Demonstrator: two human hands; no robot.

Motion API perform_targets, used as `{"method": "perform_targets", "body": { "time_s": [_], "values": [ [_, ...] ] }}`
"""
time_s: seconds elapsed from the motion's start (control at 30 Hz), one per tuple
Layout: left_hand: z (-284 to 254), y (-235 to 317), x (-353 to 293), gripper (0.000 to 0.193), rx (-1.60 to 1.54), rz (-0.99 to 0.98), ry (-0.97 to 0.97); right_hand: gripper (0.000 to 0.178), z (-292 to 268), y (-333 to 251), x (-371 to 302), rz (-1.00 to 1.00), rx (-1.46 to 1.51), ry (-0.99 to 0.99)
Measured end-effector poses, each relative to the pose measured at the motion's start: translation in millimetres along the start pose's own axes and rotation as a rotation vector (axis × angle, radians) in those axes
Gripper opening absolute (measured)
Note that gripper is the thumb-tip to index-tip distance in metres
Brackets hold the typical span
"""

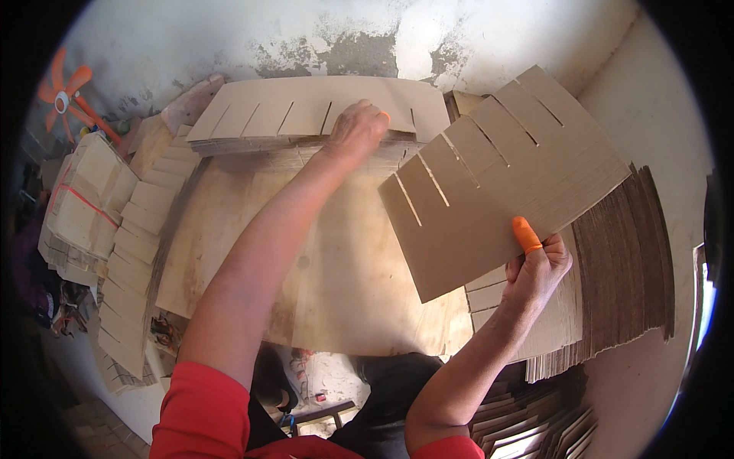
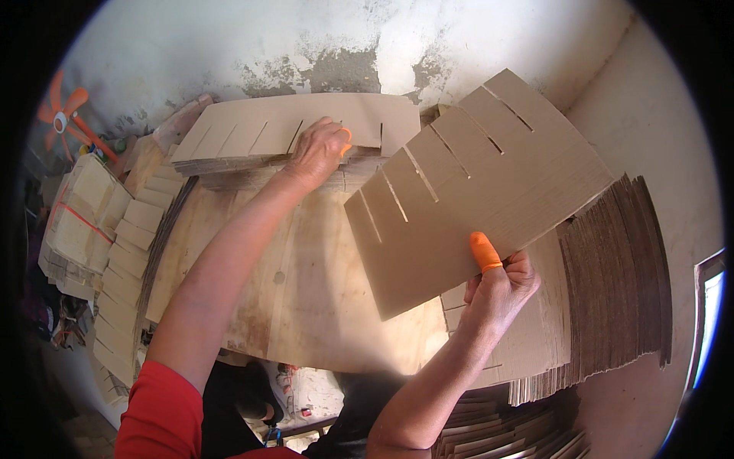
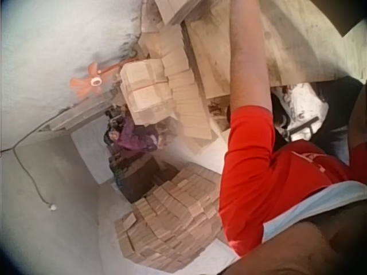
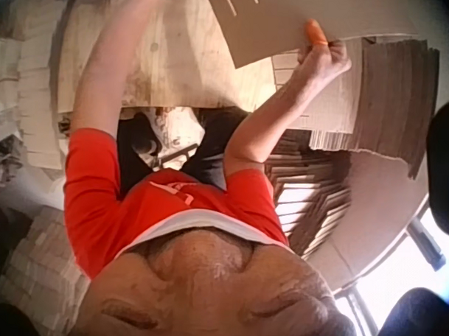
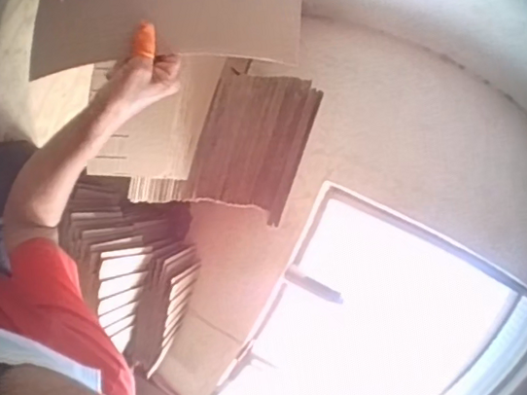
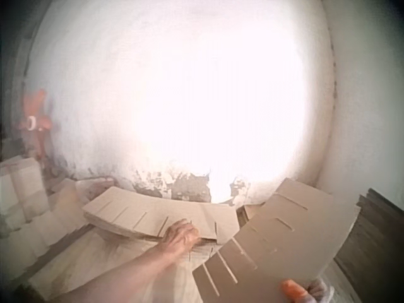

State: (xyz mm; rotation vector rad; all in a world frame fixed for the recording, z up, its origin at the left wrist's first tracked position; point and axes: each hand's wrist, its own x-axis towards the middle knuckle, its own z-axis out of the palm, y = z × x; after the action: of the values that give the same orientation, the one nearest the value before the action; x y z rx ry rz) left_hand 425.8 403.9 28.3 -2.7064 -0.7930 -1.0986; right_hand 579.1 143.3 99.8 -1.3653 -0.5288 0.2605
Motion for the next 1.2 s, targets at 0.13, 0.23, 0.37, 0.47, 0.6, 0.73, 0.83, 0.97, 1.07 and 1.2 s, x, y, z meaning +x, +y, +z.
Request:
{"method": "perform_targets", "body": {
  "time_s": [0.13, 0.23, 0.37, 0.47, 0.6, 0.73, 0.83, 0.97, 1.07, 1.2],
  "values": [
    [10, -2, -2, 0.018, -0.099, -0.152, -0.151, 0.005, -9, 0, 2, -0.001, 0.049, -0.005],
    [4, -9, 2, 0.022, -0.222, -0.257, -0.180, 0.012, -13, -6, 3, 0.004, 0.067, 0.035],
    [-5, -2, 8, 0.016, -0.068, -0.053, 0.005, 0.012, -15, -2, 5, -0.028, 0.100, 0.041],
    [-17, 11, 20, 0.011, 0.081, 0.234, 0.097, 0.013, -10, 0, 4, -0.031, 0.111, 0.061],
    [-26, 18, 19, 0.011, 0.366, 0.391, -0.011, 0.013, -5, 1, 3, -0.076, 0.105, 0.076],
    [-27, 24, 2, 0.010, 0.427, 0.335, -0.184, 0.010, -5, 9, 4, -0.148, 0.100, 0.055],
    [-28, 26, -13, 0.008, 0.380, 0.340, -0.166, 0.007, 0, 12, 1, -0.186, 0.080, 0.022],
    [-29, 21, -25, 0.007, 0.300, 0.302, -0.118, 0.007, 3, 11, -1, -0.180, 0.089, -0.010],
    [-33, 19, -29, 0.007, 0.319, 0.319, -0.127, 0.006, 5, 13, -1, -0.183, 0.100, -0.008],
    [-31, 14, -36, 0.006, 0.243, 0.269, -0.102, 0.007, 6, 15, -1, -0.186, 0.098, -0.021]
  ]
}}
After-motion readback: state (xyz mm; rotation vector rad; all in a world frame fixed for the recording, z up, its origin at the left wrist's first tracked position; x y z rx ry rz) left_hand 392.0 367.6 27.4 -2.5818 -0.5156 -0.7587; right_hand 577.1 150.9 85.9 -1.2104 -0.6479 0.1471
